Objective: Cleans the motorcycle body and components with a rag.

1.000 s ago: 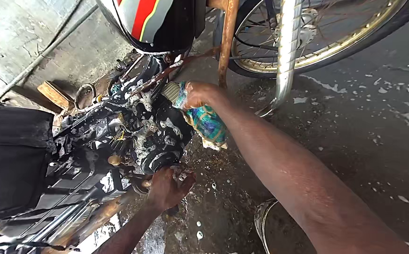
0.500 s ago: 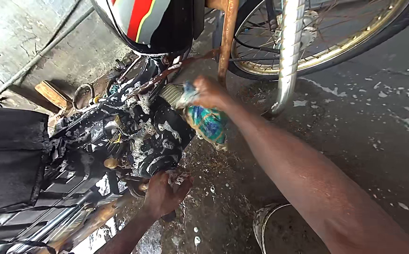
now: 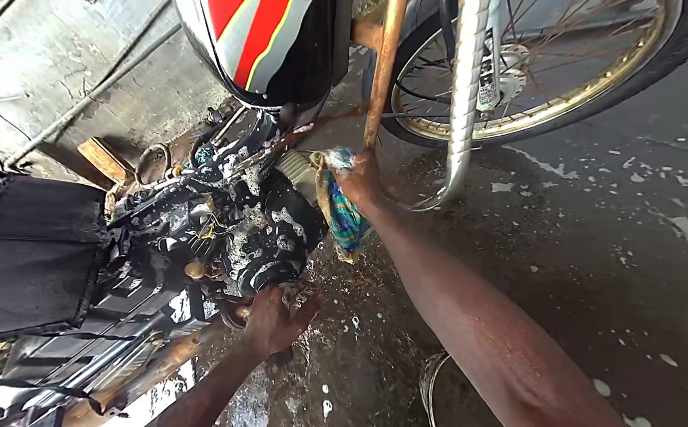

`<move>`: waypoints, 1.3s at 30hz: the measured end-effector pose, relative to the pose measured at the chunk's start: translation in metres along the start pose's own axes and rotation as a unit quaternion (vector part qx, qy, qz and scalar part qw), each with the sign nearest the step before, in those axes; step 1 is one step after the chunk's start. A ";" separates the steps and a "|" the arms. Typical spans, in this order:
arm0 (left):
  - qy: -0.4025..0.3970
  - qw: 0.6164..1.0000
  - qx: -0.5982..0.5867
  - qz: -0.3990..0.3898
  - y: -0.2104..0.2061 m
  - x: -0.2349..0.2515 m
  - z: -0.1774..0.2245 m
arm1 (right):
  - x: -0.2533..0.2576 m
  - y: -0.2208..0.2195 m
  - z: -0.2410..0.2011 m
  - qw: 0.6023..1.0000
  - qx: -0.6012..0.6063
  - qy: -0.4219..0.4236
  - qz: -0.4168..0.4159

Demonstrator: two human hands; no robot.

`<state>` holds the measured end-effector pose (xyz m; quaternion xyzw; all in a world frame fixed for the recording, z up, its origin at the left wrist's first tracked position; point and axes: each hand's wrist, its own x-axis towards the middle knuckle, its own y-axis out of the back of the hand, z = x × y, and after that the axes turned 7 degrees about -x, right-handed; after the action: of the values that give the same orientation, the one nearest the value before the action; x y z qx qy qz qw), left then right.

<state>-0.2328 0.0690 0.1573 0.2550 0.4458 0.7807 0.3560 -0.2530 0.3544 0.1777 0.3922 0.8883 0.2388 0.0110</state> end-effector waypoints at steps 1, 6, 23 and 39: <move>-0.007 1.000 -0.009 0.012 -0.002 -0.001 -0.002 | -0.003 -0.001 0.005 0.999 0.041 0.011 0.012; 0.002 1.000 -0.002 0.016 -0.002 -0.001 -0.001 | -0.023 0.004 -0.029 0.976 -0.197 0.065 -0.068; -0.022 1.000 -0.006 0.017 -0.003 0.002 0.000 | -0.008 0.006 -0.017 0.997 -0.080 -0.014 -0.013; -0.033 0.997 -0.062 0.018 0.001 0.000 -0.005 | -0.019 0.021 -0.018 0.998 -0.015 -0.045 0.028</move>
<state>-0.2369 0.0665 0.1561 0.2660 0.3797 0.8044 0.3714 -0.2287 0.3454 0.1999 0.4270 0.8720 0.2342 0.0502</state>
